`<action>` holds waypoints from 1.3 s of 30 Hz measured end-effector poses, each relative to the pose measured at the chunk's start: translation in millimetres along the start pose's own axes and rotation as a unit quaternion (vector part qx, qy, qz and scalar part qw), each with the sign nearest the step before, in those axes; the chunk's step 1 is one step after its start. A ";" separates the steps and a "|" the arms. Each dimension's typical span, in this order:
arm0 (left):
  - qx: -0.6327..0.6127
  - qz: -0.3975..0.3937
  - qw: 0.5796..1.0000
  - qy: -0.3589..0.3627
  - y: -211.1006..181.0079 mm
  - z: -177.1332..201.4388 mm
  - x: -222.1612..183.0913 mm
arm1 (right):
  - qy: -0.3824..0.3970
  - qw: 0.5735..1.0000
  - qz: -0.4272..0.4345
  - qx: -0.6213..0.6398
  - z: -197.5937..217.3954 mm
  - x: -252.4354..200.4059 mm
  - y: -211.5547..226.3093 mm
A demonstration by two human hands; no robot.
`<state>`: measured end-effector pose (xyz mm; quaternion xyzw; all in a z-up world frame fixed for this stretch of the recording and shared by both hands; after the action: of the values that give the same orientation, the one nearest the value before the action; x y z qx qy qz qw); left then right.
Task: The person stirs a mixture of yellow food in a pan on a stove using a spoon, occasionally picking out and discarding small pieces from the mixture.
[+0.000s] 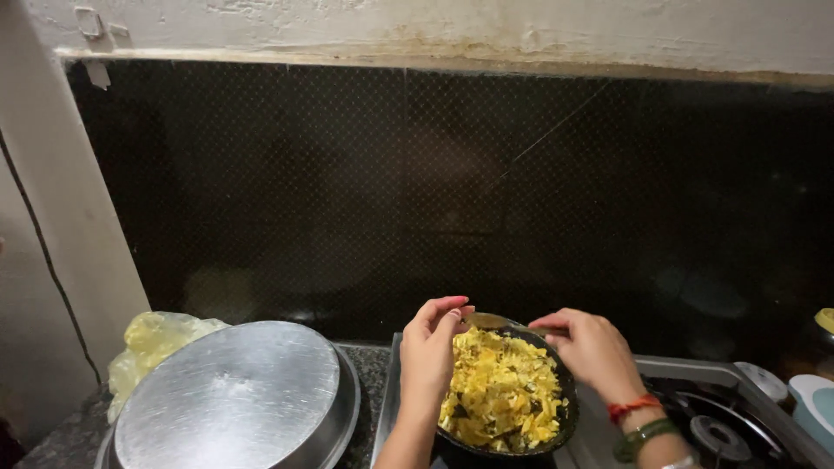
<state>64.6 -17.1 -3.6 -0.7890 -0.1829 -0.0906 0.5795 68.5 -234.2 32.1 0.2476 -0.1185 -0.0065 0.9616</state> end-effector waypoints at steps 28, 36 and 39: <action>-0.030 -0.009 0.999 0.023 2.2 -6.0 -0.1 | 0.158 0.970 0.038 -0.180 -28.2 10.9 2.3; 0.027 0.057 0.998 0.009 -23.6 -1.1 -11.5 | 0.098 0.992 -0.063 -0.052 -22.7 18.4 -41.4; 0.010 0.046 0.999 0.015 -16.0 1.1 -8.7 | 0.080 0.993 -0.085 -0.028 -8.6 -3.7 -28.1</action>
<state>50.3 -13.5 7.1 -0.7893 -0.1390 -0.0736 0.5935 68.2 -254.6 10.5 0.2292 -0.0192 -0.0721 0.9705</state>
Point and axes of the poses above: each hand's wrist, its own x-axis towards the middle knuckle, its own z-axis out of the back of the hand, y = z × x, the point moved 4 cm from there along x, towards the middle knuckle, and after that the axes turned 1 degree about y, right-handed, at the moved point
